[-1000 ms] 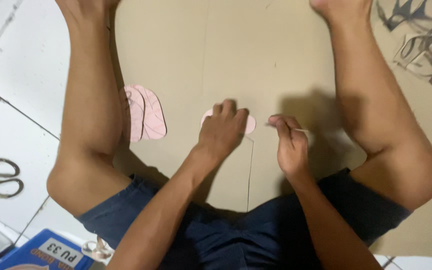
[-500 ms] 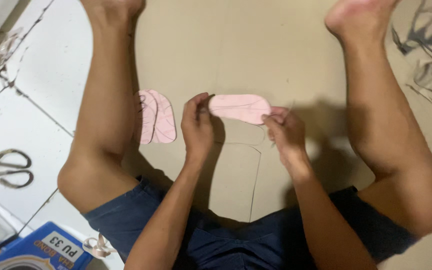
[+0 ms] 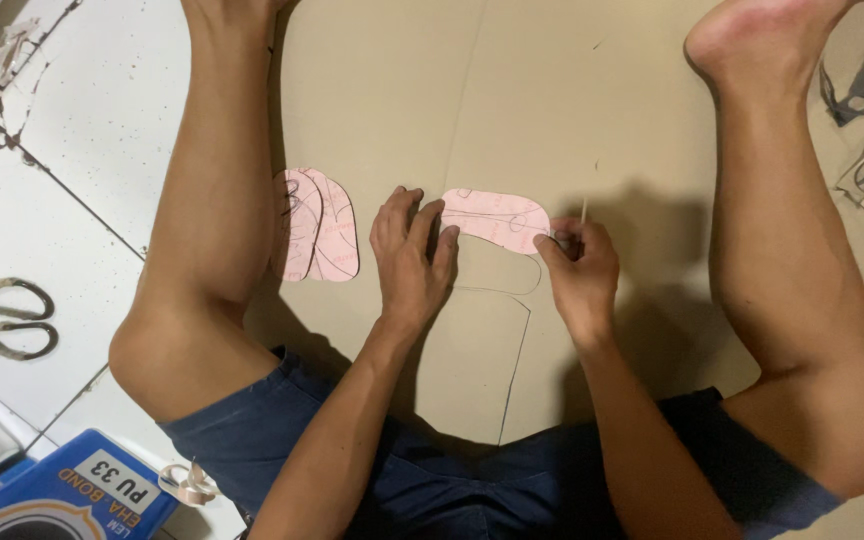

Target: The person sits cross-legged on the floor and stacks foam insole blanks, then ties a stack together with white ribbon. They then place pink insoles on a cardboard sheet and trace around them with a pen, drawing outlines of several insoles.

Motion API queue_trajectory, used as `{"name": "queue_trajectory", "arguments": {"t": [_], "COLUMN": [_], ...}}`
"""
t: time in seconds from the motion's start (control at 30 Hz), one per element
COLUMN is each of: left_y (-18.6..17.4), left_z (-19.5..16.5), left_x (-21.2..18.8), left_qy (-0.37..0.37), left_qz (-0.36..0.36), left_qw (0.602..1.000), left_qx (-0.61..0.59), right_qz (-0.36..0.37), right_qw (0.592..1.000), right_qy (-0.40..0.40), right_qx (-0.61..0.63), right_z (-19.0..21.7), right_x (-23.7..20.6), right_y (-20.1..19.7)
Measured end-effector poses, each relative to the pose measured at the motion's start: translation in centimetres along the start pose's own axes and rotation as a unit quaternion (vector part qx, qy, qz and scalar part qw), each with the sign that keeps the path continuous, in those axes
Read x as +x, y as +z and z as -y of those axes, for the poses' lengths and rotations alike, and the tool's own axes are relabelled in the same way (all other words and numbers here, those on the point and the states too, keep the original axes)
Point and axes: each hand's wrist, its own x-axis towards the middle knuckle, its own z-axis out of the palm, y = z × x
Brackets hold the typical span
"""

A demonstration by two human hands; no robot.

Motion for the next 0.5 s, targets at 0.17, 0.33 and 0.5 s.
{"name": "queue_trajectory", "arguments": {"t": [0.17,0.33,0.5], "left_y": [0.1,0.0,-0.6], "left_z": [0.0,-0.2,-0.6], "left_x": [0.0,0.7,1.4], "left_qy": [0.002,0.014,0.017], "left_qz": [-0.006,-0.031,-0.039], "left_qw": [1.0,0.999,0.999], "left_qx": [0.005,0.012,0.004], "right_qz": [-0.01,0.013,0.05], "right_qw": [0.999,0.998,0.99], "right_qy": [-0.008,-0.013,-0.024], "right_qx": [-0.031,-0.064,-0.128], "right_z": [-1.0,-0.2,1.0], "right_x": [0.0,0.5,0.5], "right_y": [0.1,0.3,0.4]}}
